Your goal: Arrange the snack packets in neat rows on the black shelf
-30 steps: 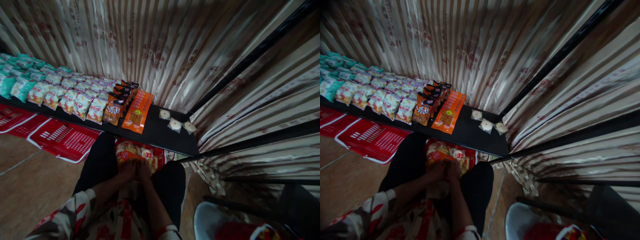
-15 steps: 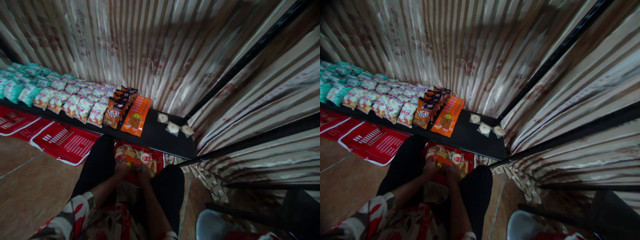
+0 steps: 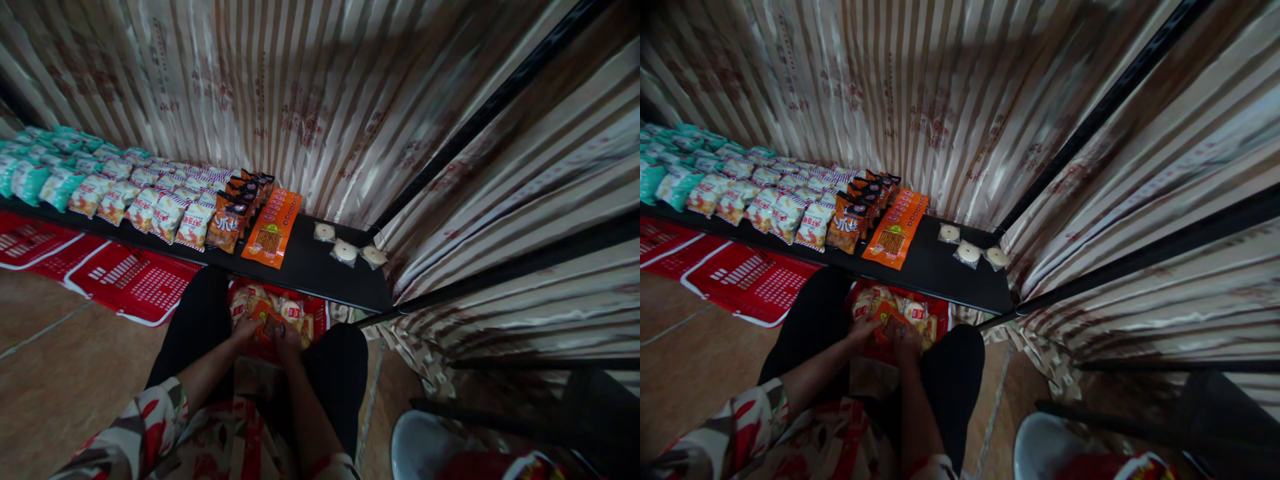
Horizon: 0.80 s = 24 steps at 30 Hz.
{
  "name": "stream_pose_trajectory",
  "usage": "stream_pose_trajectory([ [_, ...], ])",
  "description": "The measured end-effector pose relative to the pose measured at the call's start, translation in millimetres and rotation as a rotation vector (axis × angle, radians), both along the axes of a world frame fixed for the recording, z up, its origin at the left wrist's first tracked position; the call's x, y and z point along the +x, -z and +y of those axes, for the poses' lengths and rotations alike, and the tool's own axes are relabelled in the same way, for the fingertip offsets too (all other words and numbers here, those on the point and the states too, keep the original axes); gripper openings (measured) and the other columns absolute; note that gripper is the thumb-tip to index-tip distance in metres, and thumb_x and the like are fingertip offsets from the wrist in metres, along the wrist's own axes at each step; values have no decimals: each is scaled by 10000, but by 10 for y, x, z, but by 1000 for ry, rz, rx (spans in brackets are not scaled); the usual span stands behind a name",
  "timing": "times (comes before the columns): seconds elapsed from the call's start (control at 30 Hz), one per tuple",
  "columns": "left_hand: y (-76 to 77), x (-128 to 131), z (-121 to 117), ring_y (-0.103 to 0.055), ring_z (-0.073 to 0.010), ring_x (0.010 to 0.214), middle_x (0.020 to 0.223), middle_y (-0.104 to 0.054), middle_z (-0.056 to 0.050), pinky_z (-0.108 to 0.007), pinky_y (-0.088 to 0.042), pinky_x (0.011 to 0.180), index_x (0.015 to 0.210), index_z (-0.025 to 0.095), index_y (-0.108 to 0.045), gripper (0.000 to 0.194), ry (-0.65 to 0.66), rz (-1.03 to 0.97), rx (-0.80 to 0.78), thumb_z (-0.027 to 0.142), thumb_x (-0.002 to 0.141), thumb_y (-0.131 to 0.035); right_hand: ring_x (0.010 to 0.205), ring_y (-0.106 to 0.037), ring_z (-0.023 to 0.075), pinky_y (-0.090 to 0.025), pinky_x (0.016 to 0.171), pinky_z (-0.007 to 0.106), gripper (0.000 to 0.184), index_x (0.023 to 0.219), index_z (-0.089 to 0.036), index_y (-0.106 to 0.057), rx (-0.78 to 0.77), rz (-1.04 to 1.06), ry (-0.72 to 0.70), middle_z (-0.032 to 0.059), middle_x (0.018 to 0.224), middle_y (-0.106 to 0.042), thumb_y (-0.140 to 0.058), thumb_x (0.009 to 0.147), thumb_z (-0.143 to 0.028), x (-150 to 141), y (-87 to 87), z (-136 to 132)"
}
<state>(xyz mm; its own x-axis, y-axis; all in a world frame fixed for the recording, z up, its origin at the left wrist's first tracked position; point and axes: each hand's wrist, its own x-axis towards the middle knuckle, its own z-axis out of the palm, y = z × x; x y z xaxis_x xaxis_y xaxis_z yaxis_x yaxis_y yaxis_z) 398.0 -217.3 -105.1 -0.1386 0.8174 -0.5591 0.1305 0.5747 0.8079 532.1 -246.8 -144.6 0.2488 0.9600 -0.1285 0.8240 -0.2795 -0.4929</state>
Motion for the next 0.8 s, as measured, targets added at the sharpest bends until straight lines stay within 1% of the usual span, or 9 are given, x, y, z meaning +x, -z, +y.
stream_pose_trajectory([
  [0.1,-22,40,-5,-669,-191,808,947,-687,-90,-271,-529,707,1157,153,-542,464,23,-48,13,220,721,-686,974,-591,228,-391,896,329,318,1020,-135,-650,4,4,20,114,1031,-670,-428,809,-221,-10,-16,-6],
  [0.27,-58,47,29,-644,-175,926,1068,-666,-61,-259,-529,765,1229,184,-500,486,90,-58,65,111,756,-583,1079,-543,246,-380,945,349,451,1188,-65,-558,33,35,69,161,1147,-616,-406,791,-214,-26,-107,-27],
  [0.33,-87,47,37,-625,-167,973,1130,-645,-53,-263,-521,808,1248,184,-486,511,126,-62,100,66,754,-538,1124,-519,242,-362,979,348,504,1244,-59,-510,73,77,92,158,1196,-589,-403,773,-200,-27,-170,-28],
  [0.4,-128,52,40,-606,-160,1015,1186,-618,-49,-262,-505,853,1266,184,-472,539,169,-72,154,45,747,-517,1150,-501,245,-347,1001,360,542,1277,-73,-477,118,110,117,147,1238,-564,-402,754,-196,-22,-240,-25],
  [0.47,-178,62,38,-587,-158,1051,1217,-597,-56,-267,-482,901,1279,170,-461,563,222,-85,247,32,735,-510,1172,-481,251,-339,1012,380,574,1299,-85,-447,159,130,130,140,1273,-540,-400,740,-204,-7,-313,-20],
  [0.53,-238,74,34,-573,-162,1072,1223,-590,-69,-277,-458,940,1280,145,-459,571,277,-89,349,25,724,-502,1197,-459,249,-324,1028,386,600,1317,-87,-415,199,141,124,136,1302,-515,-395,732,-217,18,-388,-15],
  [0.6,-314,86,26,-560,-167,1091,1225,-588,-68,-284,-438,965,1266,140,-476,561,322,-72,413,25,716,-494,1224,-433,241,-304,1046,379,613,1325,-84,-392,245,145,114,133,1328,-489,-392,730,-231,54,-464,-11],
  [0.7,-462,99,11,-542,-175,1119,1245,-578,-55,-285,-416,986,1251,158,-499,558,387,-63,456,27,708,-485,1234,-417,244,-300,1050,390,607,1319,-84,-387,305,149,95,139,1325,-486,-401,735,-251,124,-571,-17],
  [0.8,-629,100,7,-549,-178,1108,1251,-575,-53,-288,-424,975,1255,168,-502,570,440,-111,460,27,703,-486,1213,-430,260,-301,1047,422,587,1299,-90,-411,332,157,84,146,1297,-505,-430,744,-279,198,-658,-37],
])
